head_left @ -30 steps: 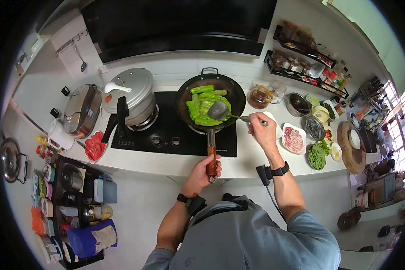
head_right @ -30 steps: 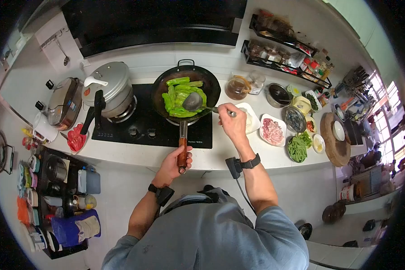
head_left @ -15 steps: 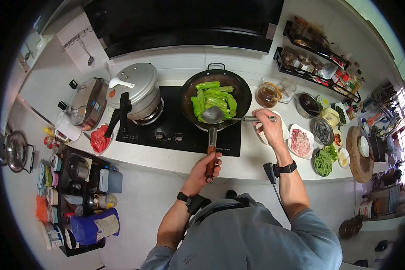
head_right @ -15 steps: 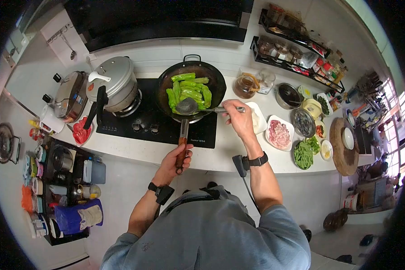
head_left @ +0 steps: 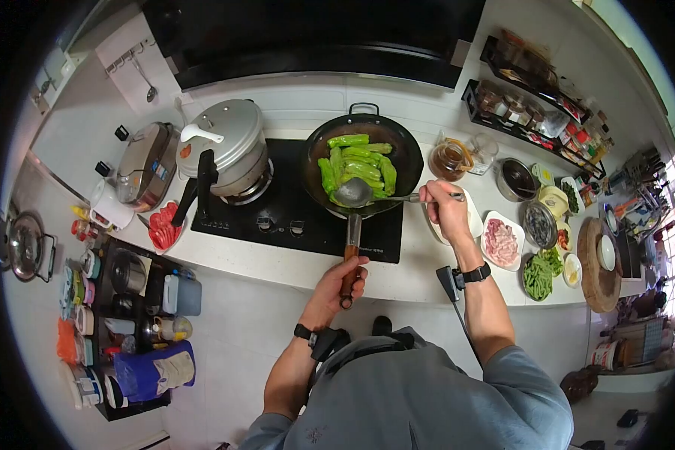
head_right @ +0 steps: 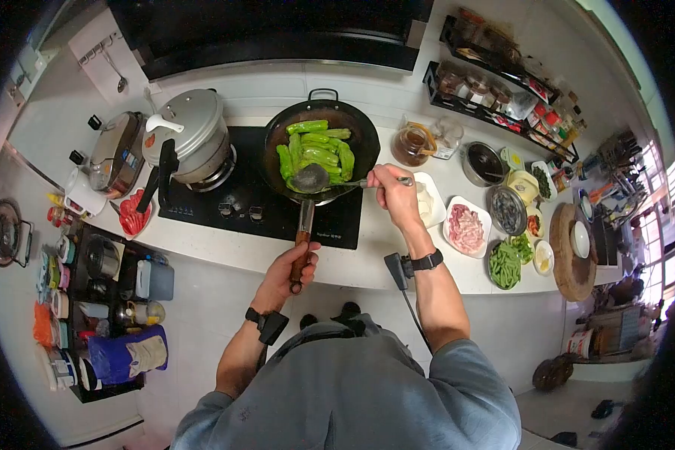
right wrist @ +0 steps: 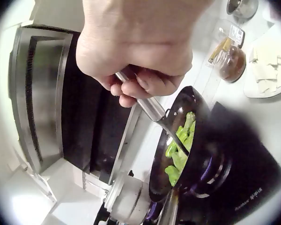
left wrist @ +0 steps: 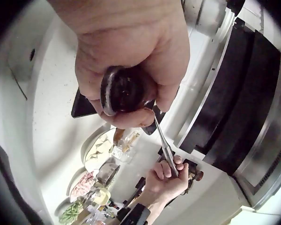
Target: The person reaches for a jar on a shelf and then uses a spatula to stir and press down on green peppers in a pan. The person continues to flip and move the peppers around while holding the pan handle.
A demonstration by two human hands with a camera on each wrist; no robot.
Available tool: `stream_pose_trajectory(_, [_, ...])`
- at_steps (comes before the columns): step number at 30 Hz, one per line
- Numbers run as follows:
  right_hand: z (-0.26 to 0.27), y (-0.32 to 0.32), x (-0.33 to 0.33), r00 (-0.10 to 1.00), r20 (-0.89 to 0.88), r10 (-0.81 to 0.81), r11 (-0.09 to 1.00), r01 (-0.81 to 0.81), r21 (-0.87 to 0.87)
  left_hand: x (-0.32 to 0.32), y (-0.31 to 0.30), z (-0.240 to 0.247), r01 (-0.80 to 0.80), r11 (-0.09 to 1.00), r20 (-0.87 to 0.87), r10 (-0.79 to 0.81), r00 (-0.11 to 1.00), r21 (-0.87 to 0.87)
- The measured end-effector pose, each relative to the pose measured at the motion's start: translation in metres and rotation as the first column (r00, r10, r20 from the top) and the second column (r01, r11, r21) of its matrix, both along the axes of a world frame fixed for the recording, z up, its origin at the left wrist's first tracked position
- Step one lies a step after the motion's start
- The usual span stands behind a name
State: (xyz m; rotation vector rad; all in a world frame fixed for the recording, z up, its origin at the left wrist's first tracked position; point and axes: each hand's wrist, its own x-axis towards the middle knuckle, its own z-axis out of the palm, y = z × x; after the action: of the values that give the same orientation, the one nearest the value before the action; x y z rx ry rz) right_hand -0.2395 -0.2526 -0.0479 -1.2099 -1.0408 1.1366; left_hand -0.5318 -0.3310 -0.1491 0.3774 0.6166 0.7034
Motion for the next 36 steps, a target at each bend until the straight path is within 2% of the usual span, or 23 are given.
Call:
stream_pose_trajectory(5, [0.007,0.007,0.0,1.0,-0.014,0.006,1.0,-0.006,-0.02,0.0,0.001,-0.001,0.006,1.0,-0.002,-0.006,1.0,-0.005])
stream_pose_trajectory(7, [0.007,0.008,0.001,1.0,-0.007,0.013,1.0,-0.013,-0.026,0.002,0.0,0.003,-0.02,1.0,-0.063,0.019,0.998,-0.022])
stream_pose_trajectory(19, [-0.003,0.005,0.004,0.999,-0.022,0.045,0.999,-0.045,-0.026,0.002,-0.001,0.002,-0.029,0.999,-0.043,0.028,0.999,-0.023])
stream_pose_trajectory(23, [0.001,-0.001,0.001,0.997,-0.076,0.027,0.999,-0.03,-0.038,0.001,-0.002,0.001,-0.003,1.0,-0.071,0.004,0.997,0.012])
stream_pose_trajectory(25, [0.007,-0.005,-0.004,0.987,-0.161,-0.02,0.999,0.015,-0.028,0.0,-0.003,0.002,0.0,1.0,-0.086,0.002,0.996,0.016])
stream_pose_trajectory(28, [0.019,-0.01,-0.004,0.989,-0.111,-0.102,0.995,0.101,-0.012,-0.001,-0.004,0.003,0.015,1.0,-0.096,-0.014,0.995,0.012])
stream_pose_trajectory(32, [0.017,-0.01,-0.005,0.982,-0.142,-0.126,0.991,0.13,0.022,0.0,-0.005,0.004,0.014,1.0,-0.101,-0.013,0.995,0.008])
stream_pose_trajectory(36, [0.009,-0.011,-0.003,0.977,-0.115,-0.178,0.984,0.178,-0.015,0.0,-0.004,0.003,0.001,1.0,-0.084,-0.002,0.996,-0.003])
